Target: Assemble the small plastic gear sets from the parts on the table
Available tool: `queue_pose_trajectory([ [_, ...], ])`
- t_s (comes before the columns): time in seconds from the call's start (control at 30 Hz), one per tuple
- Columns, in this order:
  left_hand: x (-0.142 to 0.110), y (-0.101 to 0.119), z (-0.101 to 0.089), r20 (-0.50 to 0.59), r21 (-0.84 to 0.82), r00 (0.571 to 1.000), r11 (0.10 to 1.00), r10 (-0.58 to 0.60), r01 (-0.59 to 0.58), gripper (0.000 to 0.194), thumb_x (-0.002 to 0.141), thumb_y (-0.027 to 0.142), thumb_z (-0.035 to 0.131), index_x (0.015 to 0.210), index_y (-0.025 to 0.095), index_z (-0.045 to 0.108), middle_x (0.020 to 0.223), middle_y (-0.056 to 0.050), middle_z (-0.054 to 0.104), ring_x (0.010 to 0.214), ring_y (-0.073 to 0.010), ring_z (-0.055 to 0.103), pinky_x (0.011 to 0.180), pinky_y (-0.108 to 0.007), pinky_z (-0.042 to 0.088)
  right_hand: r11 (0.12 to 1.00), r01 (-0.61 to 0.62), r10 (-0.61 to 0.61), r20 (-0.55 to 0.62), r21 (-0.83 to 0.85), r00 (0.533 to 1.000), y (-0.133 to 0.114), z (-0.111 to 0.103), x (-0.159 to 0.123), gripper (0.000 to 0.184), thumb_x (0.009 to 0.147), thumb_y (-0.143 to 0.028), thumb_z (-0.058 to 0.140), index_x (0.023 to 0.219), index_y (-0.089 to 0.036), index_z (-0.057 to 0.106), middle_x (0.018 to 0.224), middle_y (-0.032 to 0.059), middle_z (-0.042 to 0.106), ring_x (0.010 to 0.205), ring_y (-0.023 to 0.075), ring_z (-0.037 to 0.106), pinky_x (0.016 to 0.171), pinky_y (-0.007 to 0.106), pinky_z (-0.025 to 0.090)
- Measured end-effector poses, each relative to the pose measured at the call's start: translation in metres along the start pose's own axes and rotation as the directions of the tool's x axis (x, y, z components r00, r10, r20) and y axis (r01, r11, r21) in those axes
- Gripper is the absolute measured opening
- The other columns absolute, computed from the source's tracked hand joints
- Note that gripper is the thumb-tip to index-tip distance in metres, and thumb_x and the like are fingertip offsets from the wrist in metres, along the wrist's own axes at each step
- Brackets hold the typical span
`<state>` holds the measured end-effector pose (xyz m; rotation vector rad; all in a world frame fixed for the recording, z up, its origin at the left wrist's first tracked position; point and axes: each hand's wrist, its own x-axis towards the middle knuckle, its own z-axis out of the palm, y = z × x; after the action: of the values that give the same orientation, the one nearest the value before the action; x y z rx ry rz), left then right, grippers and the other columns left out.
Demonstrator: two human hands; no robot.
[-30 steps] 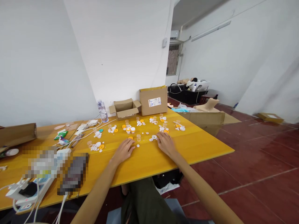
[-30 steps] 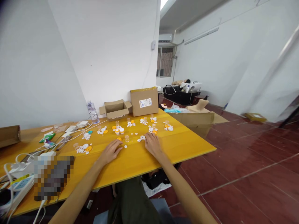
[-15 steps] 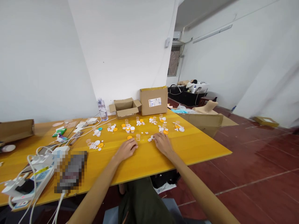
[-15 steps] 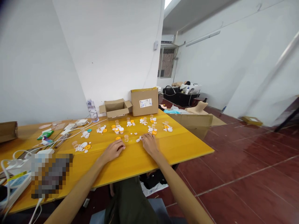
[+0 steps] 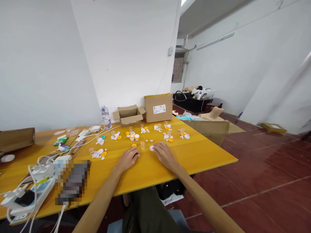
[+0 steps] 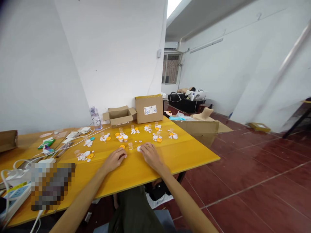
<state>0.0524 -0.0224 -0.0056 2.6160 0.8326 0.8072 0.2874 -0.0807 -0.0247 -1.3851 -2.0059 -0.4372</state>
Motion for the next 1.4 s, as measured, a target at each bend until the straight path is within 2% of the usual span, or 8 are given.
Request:
queue_pose_trajectory([
  [0.13, 0.001, 0.000, -0.001, -0.010, -0.026, 0.999, 0.999, -0.042, 0.042, 0.016, 0.091, 0.020, 0.049, 0.080, 0.023, 0.060, 0.084, -0.004, 0.063, 0.083, -0.0216, 0.061, 0.083, -0.034, 0.050, 0.975, 0.189, -0.205, 0.155, 0.114, 0.966, -0.025, -0.003, 0.001, 0.017, 0.098, -0.018, 0.053, 0.099, -0.023, 0.070, 0.099, 0.0050, 0.073, 0.097, 0.0202, 0.061, 0.087, 0.033, 0.048],
  [0.23, 0.000, -0.001, -0.002, 0.005, -0.042, 0.997, 0.996, -0.075, 0.075, 0.015, 0.091, 0.022, 0.050, 0.079, 0.024, 0.060, 0.082, -0.004, 0.063, 0.080, -0.0216, 0.060, 0.083, -0.035, 0.051, 0.980, 0.171, -0.187, 0.185, 0.102, 0.965, -0.033, -0.004, 0.004, 0.019, 0.099, -0.017, 0.051, 0.098, -0.022, 0.070, 0.101, 0.0057, 0.073, 0.096, 0.0203, 0.061, 0.087, 0.034, 0.049],
  [0.47, -0.001, -0.003, -0.003, 0.004, -0.074, 0.995, 0.993, -0.096, 0.096, 0.017, 0.092, 0.024, 0.050, 0.080, 0.024, 0.061, 0.081, -0.003, 0.063, 0.079, -0.0220, 0.059, 0.083, -0.036, 0.051, 0.981, 0.152, -0.172, 0.183, 0.120, 0.968, -0.032, -0.006, 0.004, 0.019, 0.098, -0.017, 0.052, 0.103, -0.022, 0.070, 0.106, 0.0068, 0.072, 0.100, 0.0206, 0.061, 0.093, 0.037, 0.050],
  [0.73, -0.002, -0.003, -0.004, -0.016, -0.082, 0.997, 0.994, -0.069, 0.068, 0.019, 0.093, 0.022, 0.048, 0.077, 0.024, 0.060, 0.081, -0.003, 0.063, 0.079, -0.0214, 0.060, 0.083, -0.035, 0.050, 0.995, 0.063, -0.072, 0.139, 0.072, 0.988, -0.033, -0.005, 0.002, 0.017, 0.098, -0.022, 0.052, 0.108, -0.022, 0.066, 0.117, 0.0098, 0.068, 0.108, 0.0235, 0.061, 0.094, 0.039, 0.049],
  [0.9, -0.002, -0.002, -0.004, -0.014, -0.088, 0.996, 0.993, -0.085, 0.084, 0.021, 0.094, 0.024, 0.046, 0.079, 0.024, 0.061, 0.082, -0.004, 0.063, 0.083, -0.0221, 0.060, 0.085, -0.036, 0.050, 0.996, -0.069, 0.067, 0.034, 0.052, 0.997, -0.025, 0.010, 0.009, 0.019, 0.097, -0.022, 0.049, 0.109, -0.022, 0.065, 0.111, 0.0106, 0.070, 0.106, 0.0248, 0.061, 0.092, 0.039, 0.048],
  [1.03, -0.002, -0.001, -0.003, -0.011, -0.099, 0.995, 0.990, -0.099, 0.097, 0.023, 0.095, 0.026, 0.044, 0.077, 0.023, 0.059, 0.082, -0.004, 0.063, 0.084, -0.0221, 0.060, 0.085, -0.036, 0.050, 0.989, -0.123, 0.125, -0.018, 0.085, 0.992, -0.022, 0.024, 0.024, 0.019, 0.096, -0.020, 0.049, 0.106, -0.024, 0.065, 0.110, 0.0092, 0.071, 0.101, 0.0250, 0.063, 0.088, 0.039, 0.049],
  [1.27, 0.001, -0.005, -0.001, 0.016, -0.130, 0.989, 0.980, -0.150, 0.150, 0.020, 0.091, 0.021, 0.048, 0.074, 0.022, 0.058, 0.076, -0.002, 0.061, 0.076, -0.0193, 0.058, 0.078, -0.032, 0.050, 0.986, -0.141, 0.131, 0.109, 0.091, 0.985, -0.029, 0.032, 0.051, 0.011, 0.091, -0.017, 0.058, 0.097, -0.024, 0.064, 0.100, 0.0066, 0.073, 0.094, 0.0236, 0.064, 0.083, 0.034, 0.049],
  [1.4, 0.002, -0.005, -0.001, 0.025, -0.148, 0.986, 0.975, -0.163, 0.165, 0.017, 0.088, 0.018, 0.049, 0.074, 0.021, 0.058, 0.076, -0.001, 0.060, 0.073, -0.0180, 0.056, 0.075, -0.030, 0.049, 0.981, -0.167, 0.155, 0.125, 0.095, 0.980, -0.030, 0.032, 0.053, 0.011, 0.090, -0.016, 0.058, 0.095, -0.024, 0.064, 0.099, 0.0062, 0.073, 0.094, 0.0233, 0.065, 0.083, 0.033, 0.049],
])
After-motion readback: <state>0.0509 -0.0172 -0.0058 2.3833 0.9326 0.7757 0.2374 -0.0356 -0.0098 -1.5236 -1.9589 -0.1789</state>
